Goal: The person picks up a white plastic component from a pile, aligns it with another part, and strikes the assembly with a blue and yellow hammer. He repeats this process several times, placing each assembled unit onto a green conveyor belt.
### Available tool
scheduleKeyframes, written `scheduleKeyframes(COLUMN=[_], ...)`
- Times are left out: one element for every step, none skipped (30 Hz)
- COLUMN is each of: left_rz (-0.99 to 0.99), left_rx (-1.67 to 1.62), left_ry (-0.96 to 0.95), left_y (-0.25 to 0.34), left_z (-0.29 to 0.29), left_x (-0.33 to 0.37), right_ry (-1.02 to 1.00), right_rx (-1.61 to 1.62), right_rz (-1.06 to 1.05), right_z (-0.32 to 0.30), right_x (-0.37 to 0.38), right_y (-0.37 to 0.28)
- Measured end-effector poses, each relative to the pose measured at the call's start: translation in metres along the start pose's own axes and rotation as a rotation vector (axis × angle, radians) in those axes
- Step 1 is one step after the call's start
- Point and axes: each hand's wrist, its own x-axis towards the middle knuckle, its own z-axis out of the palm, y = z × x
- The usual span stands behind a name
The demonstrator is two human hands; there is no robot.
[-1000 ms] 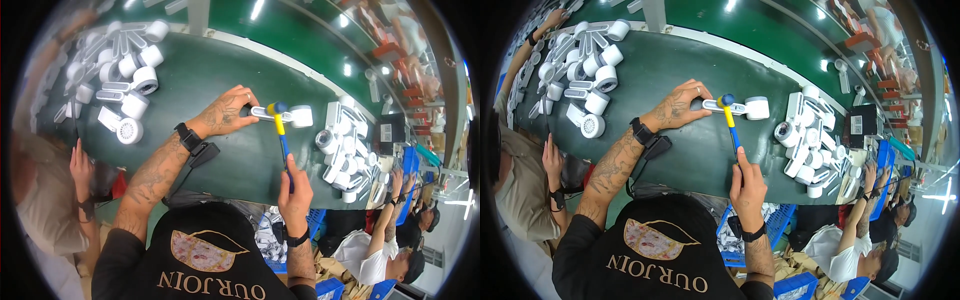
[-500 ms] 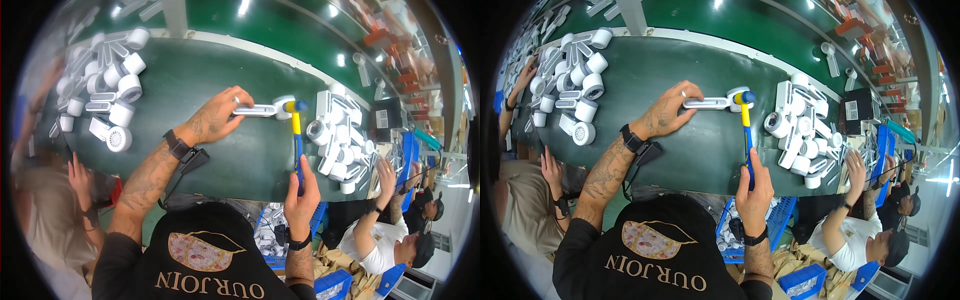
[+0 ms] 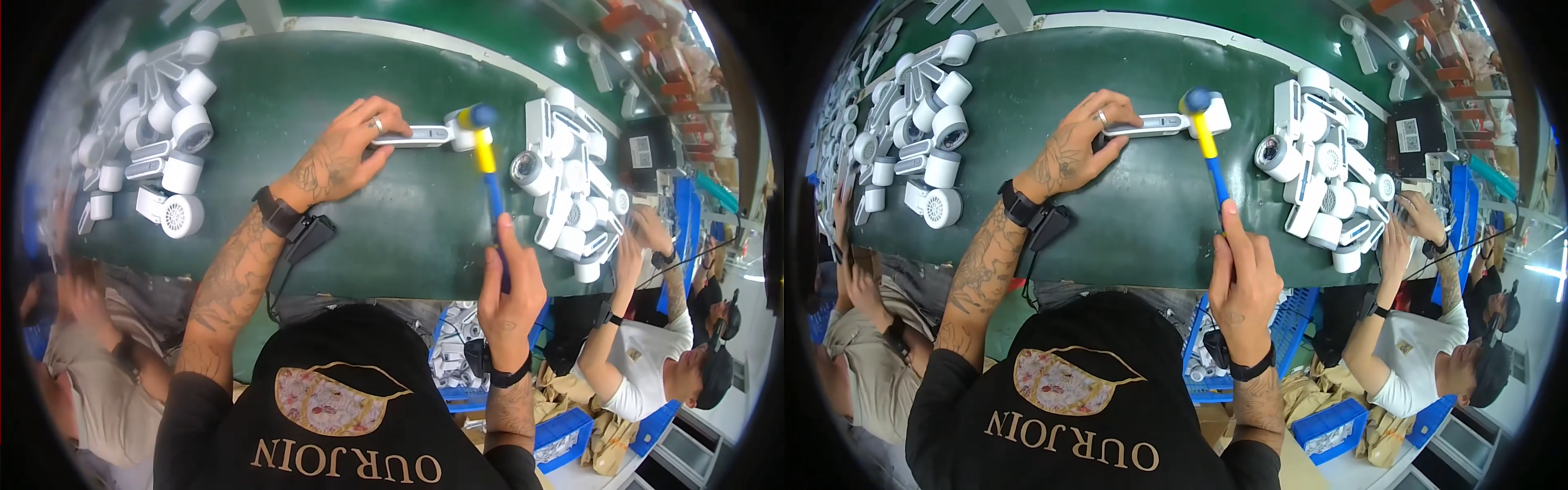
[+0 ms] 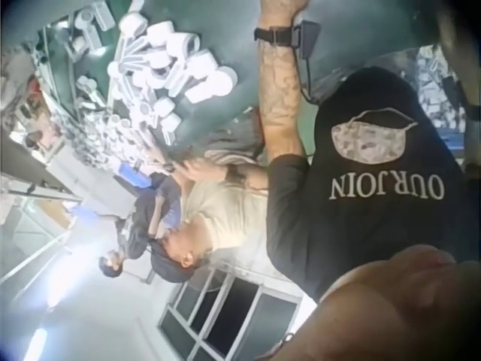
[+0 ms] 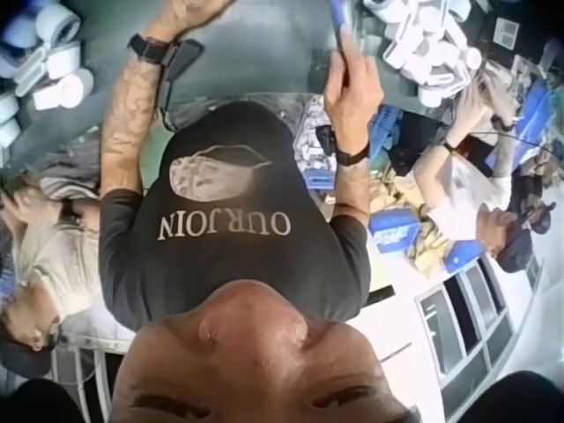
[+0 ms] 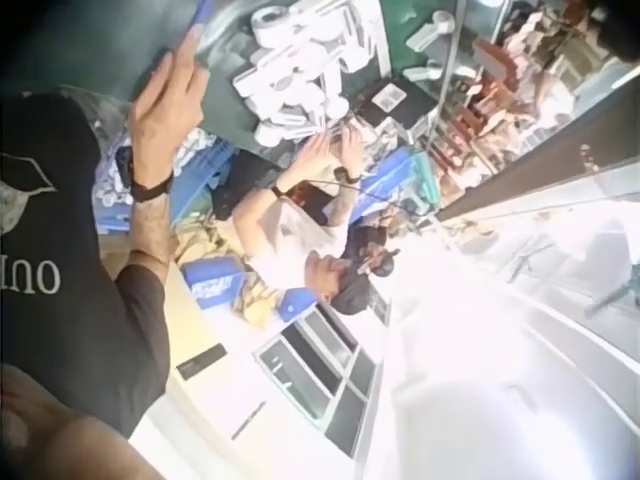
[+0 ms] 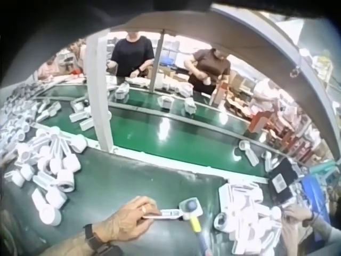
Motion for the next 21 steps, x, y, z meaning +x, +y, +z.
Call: scheduleKeyframes(left_rz=[0.0, -0.014, -0.027, -0.027, -0.099, -0.17, -0.171, -0.157, -0.142, -0.143, -0.158, -0.173, -0.17, -0.142, -0.113, -0.115, -0.134, -0.154, -0.155, -0.156, -0.156], left_rx=[-0.002, 0.0, 0.001, 0.005, -0.034, -0.072, -0.069, -0.08, -0.091, -0.087, -0.154, -0.22, -0.216, -0.162, -0.109, -0.106, -0.108, -0.111, -0.11, -0.08, -0.051], left_ry=[-0.005, -0.021, -0.038, -0.04, -0.069, -0.097, -0.097, -0.069, -0.04, -0.035, -0.008, 0.02, 0.023, 0.018, 0.013, 0.018, 0.012, 0.006, 0.013, -0.025, -0.065], left_y=[0.002, 0.004, 0.006, 0.007, 0.008, 0.009, 0.008, 0.005, 0.004, 0.004, 0.004, 0.005, 0.005, 0.006, 0.007, 0.007, 0.007, 0.007, 0.004, -0.002, -0.006], left_z=[-0.001, -0.002, -0.002, -0.002, -0.002, -0.002, -0.001, 0.001, 0.002, 0.002, 0.001, 0.001, 0.001, 0.001, 0.001, 0.0, -0.001, -0.001, -0.001, 0.0, 0.002], left_x=[0.001, 0.002, 0.003, 0.002, 0.001, 0.0, -0.001, -0.002, -0.003, -0.002, -0.001, 0.001, 0.001, 0.0, 0.001, 0.001, 0.001, 0.0, 0.0, 0.0, -0.001], right_ry=[0.119, 0.119, 0.12, -0.014, -0.148, -0.175, -0.175, -0.083, 0.008, 0.007, 0.006, 0.006, 0.008, 0.001, 0.003, -0.042, -0.087, -0.024, -0.026, -0.015, -0.003], right_rx=[0.056, 0.061, 0.061, 0.005, -0.05, -0.076, -0.074, 0.016, 0.107, 0.136, 0.138, 0.182, 0.224, 0.223, 0.224, 0.215, 0.206, 0.209, 0.208, 0.22, 0.232], right_rz=[-0.045, -0.026, -0.022, 0.027, 0.076, 0.084, 0.083, 0.113, 0.142, 0.177, 0.17, 0.193, 0.219, 0.194, 0.189, 0.193, 0.197, 0.171, 0.163, 0.138, 0.113], right_z=[0.0, 0.003, 0.001, 0.001, -0.001, -0.011, -0.011, -0.01, -0.01, -0.011, -0.01, -0.009, -0.006, -0.003, -0.002, -0.002, -0.001, 0.003, 0.005, 0.007, 0.008], right_x=[-0.001, -0.006, -0.007, -0.004, -0.001, 0.0, -0.002, -0.003, -0.006, -0.01, -0.012, -0.014, -0.015, -0.016, -0.015, -0.015, -0.014, -0.012, -0.011, -0.012, -0.011], right_y=[0.0, 0.002, 0.002, 0.002, 0.001, -0.001, -0.001, -0.001, 0.0, 0.001, 0.001, 0.0, -0.001, 0.001, 0.001, 0.0, -0.001, -0.005, -0.004, -0.003, -0.002])
